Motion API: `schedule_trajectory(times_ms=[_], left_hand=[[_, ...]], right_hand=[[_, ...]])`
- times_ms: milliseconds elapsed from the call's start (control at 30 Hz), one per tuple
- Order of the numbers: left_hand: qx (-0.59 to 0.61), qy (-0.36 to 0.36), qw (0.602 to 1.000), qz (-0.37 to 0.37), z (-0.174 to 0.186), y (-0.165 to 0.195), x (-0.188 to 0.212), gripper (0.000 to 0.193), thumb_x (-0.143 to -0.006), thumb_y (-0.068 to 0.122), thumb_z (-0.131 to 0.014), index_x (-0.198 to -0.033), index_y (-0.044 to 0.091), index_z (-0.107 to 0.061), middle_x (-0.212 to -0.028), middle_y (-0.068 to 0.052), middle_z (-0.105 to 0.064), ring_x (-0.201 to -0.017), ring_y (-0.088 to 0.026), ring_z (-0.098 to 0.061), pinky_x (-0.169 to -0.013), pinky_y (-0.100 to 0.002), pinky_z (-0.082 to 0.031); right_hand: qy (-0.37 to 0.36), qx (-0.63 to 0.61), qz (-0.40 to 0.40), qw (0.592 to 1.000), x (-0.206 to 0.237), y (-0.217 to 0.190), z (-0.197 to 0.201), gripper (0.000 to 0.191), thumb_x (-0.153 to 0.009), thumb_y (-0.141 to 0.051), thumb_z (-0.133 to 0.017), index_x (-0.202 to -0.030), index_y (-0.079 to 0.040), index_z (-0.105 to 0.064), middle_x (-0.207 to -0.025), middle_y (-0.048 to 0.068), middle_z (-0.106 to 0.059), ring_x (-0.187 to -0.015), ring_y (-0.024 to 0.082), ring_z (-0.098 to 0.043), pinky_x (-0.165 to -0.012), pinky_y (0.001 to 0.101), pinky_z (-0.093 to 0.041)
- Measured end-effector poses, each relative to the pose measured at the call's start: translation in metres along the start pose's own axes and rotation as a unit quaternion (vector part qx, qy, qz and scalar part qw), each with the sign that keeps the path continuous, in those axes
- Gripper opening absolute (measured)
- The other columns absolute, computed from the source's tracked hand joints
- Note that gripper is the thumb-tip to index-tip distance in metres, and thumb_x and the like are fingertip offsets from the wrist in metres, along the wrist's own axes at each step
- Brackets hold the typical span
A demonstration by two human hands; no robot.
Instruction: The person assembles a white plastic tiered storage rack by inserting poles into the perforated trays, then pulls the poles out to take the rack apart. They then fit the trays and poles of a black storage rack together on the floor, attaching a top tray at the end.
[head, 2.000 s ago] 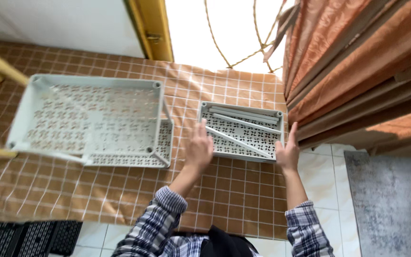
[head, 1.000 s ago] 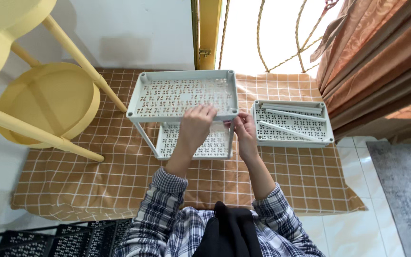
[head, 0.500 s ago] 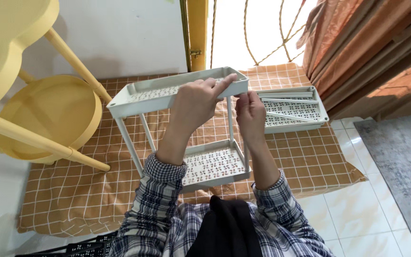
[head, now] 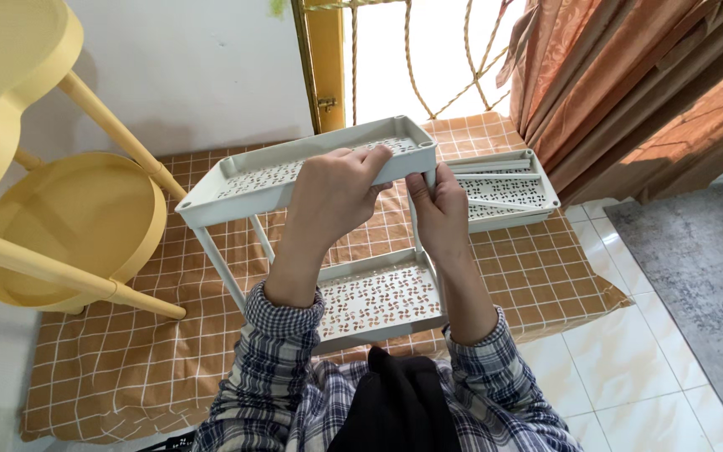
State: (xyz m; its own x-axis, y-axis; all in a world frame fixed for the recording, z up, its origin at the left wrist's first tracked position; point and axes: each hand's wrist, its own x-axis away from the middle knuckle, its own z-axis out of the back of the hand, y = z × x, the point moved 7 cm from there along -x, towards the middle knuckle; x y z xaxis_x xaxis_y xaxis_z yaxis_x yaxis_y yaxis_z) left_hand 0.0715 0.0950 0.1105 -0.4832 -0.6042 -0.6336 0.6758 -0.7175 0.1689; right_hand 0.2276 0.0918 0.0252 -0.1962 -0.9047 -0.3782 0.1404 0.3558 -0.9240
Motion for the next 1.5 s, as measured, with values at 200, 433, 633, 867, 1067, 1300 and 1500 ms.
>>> schedule_trajectory(times_ms=[200, 433, 633, 867, 1067, 1300, 1500], left_hand=[[-0.036, 0.005, 0.999, 0.000, 0.018, 0.003, -0.012, 0.030, -0.086, 0.026, -0.079, -0.108, 0.011, -0.066, -0.082, -0.007, -0.072, -0.075, -0.026, -0.071, -0.061, -0.042, -0.054], [-0.036, 0.052, 0.998, -0.002, 0.047, 0.001, -0.014, 0.035, -0.087, 0.024, -0.079, -0.118, 0.012, -0.069, -0.087, -0.006, -0.073, -0.078, -0.025, -0.071, -0.064, -0.041, -0.055], [-0.050, 0.060, 0.997, 0.015, 0.054, 0.001, -0.014, 0.036, -0.087, 0.022, -0.078, -0.120, 0.012, -0.068, -0.088, -0.006, -0.073, -0.080, -0.025, -0.072, -0.064, -0.041, -0.055], [-0.055, 0.003, 0.997, 0.059, 0.037, -0.010, -0.009, 0.035, -0.088, 0.019, -0.077, -0.121, 0.012, -0.068, -0.082, -0.007, -0.072, -0.069, -0.024, -0.070, -0.058, -0.040, -0.054], [-0.059, 0.058, 0.995, 0.047, 0.029, -0.006, -0.003, 0.033, -0.086, 0.015, -0.075, -0.119, 0.015, -0.068, -0.087, -0.004, -0.071, -0.078, -0.024, -0.071, -0.063, -0.040, -0.055], [-0.017, 0.044, 0.998, 0.049, 0.028, -0.013, 0.002, 0.039, -0.088, 0.021, -0.077, -0.126, 0.016, -0.068, -0.084, -0.004, -0.069, -0.076, -0.024, -0.070, -0.062, -0.040, -0.054], [-0.022, 0.029, 0.999, 0.017, 0.009, -0.008, -0.002, 0.051, -0.085, 0.015, -0.075, -0.135, 0.019, -0.065, -0.088, -0.004, -0.070, -0.076, -0.021, -0.070, -0.063, -0.038, -0.056]], right_hand=[[0.034, 0.120, 0.057, 0.991, -0.010, -0.034, -0.006, 0.024, -0.107, -0.022, -0.061, -0.108, 0.001, -0.067, -0.082, -0.002, -0.068, -0.077, 0.003, -0.059, -0.066, 0.0209, -0.049], [-0.040, -0.005, -0.049, 0.998, -0.020, -0.041, -0.013, 0.028, -0.106, -0.028, -0.065, -0.109, -0.001, -0.067, -0.069, -0.004, -0.054, -0.060, 0.006, -0.044, -0.050, 0.0239, -0.035], [0.031, 0.104, 0.020, 0.994, -0.023, -0.064, -0.022, 0.032, -0.101, -0.035, -0.069, -0.102, -0.003, -0.072, -0.067, -0.007, -0.055, -0.063, 0.002, -0.043, -0.053, 0.0220, -0.038], [0.055, 0.128, -0.033, 0.990, -0.013, -0.035, -0.028, 0.047, -0.102, -0.042, -0.066, -0.077, -0.003, -0.066, -0.056, -0.007, -0.047, -0.055, 0.003, -0.040, -0.047, 0.0268, -0.030], [0.062, 0.134, -0.013, 0.989, -0.012, -0.019, -0.026, 0.053, -0.105, -0.045, -0.062, -0.071, -0.005, -0.057, -0.056, -0.005, -0.041, -0.056, 0.005, -0.035, -0.047, 0.0289, -0.026], [-0.067, -0.043, -0.081, 0.994, -0.001, -0.025, -0.013, 0.036, -0.106, -0.036, -0.055, -0.102, -0.001, -0.065, -0.061, -0.002, -0.054, -0.051, 0.007, -0.051, -0.048, 0.0227, -0.042], [0.084, 0.422, 0.290, 0.855, 0.018, -0.108, -0.005, 0.061, -0.086, -0.017, -0.078, -0.133, 0.006, -0.049, -0.128, 0.018, -0.049, -0.107, 0.036, -0.063, -0.087, 0.0411, -0.055]])
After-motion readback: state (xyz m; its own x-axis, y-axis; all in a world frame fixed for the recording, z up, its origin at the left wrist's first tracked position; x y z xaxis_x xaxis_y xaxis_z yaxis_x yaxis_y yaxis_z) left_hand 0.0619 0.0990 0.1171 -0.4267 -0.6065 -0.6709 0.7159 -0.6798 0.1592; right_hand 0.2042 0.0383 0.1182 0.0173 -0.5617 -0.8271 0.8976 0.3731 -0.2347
